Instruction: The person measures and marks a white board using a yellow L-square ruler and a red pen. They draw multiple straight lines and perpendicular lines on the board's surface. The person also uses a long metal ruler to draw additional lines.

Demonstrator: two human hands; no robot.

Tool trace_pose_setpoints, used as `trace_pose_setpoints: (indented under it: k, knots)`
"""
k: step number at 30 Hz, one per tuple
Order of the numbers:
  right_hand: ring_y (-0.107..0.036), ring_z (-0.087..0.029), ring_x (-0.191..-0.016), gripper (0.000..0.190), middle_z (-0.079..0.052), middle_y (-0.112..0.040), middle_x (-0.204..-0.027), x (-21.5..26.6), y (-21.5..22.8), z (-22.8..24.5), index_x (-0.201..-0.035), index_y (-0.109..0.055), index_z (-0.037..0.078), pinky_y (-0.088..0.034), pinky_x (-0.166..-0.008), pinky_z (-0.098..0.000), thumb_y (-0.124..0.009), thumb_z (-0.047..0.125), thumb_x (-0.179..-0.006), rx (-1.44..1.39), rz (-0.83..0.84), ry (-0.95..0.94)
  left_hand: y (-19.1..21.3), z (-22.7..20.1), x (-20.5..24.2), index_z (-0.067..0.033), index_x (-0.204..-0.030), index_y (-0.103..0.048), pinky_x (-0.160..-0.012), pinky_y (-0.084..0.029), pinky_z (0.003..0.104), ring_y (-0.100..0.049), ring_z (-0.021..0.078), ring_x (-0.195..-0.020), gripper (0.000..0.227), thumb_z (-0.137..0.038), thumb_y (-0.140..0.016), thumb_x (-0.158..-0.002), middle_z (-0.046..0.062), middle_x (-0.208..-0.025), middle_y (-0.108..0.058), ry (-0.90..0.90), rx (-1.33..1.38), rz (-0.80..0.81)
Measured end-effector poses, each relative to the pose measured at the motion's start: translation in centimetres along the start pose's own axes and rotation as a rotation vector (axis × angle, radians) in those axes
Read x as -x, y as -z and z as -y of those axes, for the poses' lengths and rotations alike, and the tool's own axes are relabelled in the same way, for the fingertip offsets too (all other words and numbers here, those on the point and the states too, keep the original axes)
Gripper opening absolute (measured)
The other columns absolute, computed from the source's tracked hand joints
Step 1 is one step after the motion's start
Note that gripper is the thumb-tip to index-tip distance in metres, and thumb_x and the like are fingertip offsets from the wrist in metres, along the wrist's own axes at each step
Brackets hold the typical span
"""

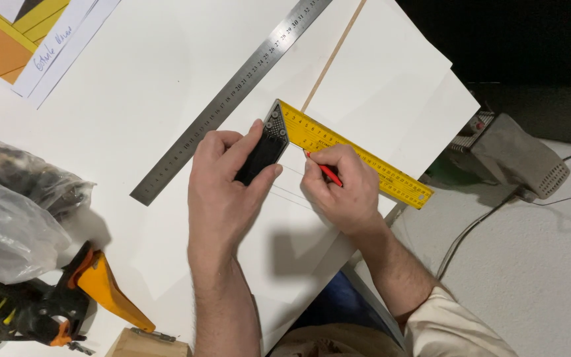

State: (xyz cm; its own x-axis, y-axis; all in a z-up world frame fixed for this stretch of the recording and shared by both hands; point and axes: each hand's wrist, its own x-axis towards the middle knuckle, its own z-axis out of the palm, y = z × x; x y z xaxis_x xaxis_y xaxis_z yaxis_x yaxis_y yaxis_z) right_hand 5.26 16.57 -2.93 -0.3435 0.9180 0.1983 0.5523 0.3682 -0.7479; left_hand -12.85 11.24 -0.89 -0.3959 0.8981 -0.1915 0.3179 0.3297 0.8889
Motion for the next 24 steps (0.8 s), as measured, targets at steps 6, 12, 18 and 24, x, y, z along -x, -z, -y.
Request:
trace_pose_setpoints:
  k: [6, 12, 18, 24]
  knots:
    - [-0.064, -0.031, -0.053, 0.011, -0.014, -0.063, -0.065, 0.02, 0.17, -0.18, -0.094, -0.073, 0.006, -0.054, -0.049, -0.0344, -0.079, 0.003, -0.086, 0.003, 0.035, -0.018, -0.07, 0.20, 0.12, -0.0106, -0.132, -0.071, -0.084, -0.053, 0.043, -0.059, 0.0311, -0.094, 0.059, -0.012, -0.091, -0.076, 0.010, -0.099, -0.061, -0.023, 0.008, -0.006]
    - [-0.064, -0.032, -0.053, 0.010, -0.016, -0.063, -0.064, -0.11, 0.37, 0.30, -0.095, -0.072, 0.005, -0.053, -0.048, -0.0366, -0.077, 0.003, -0.087, -0.035, 0.066, -0.061, -0.09, 0.16, 0.09, -0.0106, -0.131, -0.072, -0.083, -0.052, 0.043, -0.058, 0.0301, -0.093, 0.059, -0.013, -0.092, -0.076, 0.010, -0.098, -0.060, -0.017, -0.002, -0.008]
    - [-0.063, -0.032, -0.051, 0.010, -0.015, -0.062, -0.063, -0.15, 0.38, 0.04, -0.095, -0.073, 0.006, -0.052, -0.047, -0.0358, -0.078, 0.002, -0.087, -0.040, 0.065, -0.053, 0.03, -0.12, 0.06, -0.0095, -0.131, -0.072, -0.084, -0.052, 0.043, -0.058, 0.0298, -0.093, 0.058, -0.011, -0.091, -0.076, 0.010, -0.098, -0.061, 0.009, 0.026, -0.009]
    - [-0.063, -0.029, -0.052, 0.010, -0.014, -0.063, -0.064, -0.28, 0.50, 0.51, -0.095, -0.073, 0.005, -0.053, -0.049, -0.0340, -0.076, 0.001, -0.087, -0.062, 0.031, -0.040, 0.11, -0.27, -0.02, -0.0098, -0.131, -0.071, -0.084, -0.053, 0.043, -0.058, 0.0303, -0.093, 0.058, -0.011, -0.091, -0.076, 0.010, -0.099, -0.061, -0.002, 0.015, -0.006]
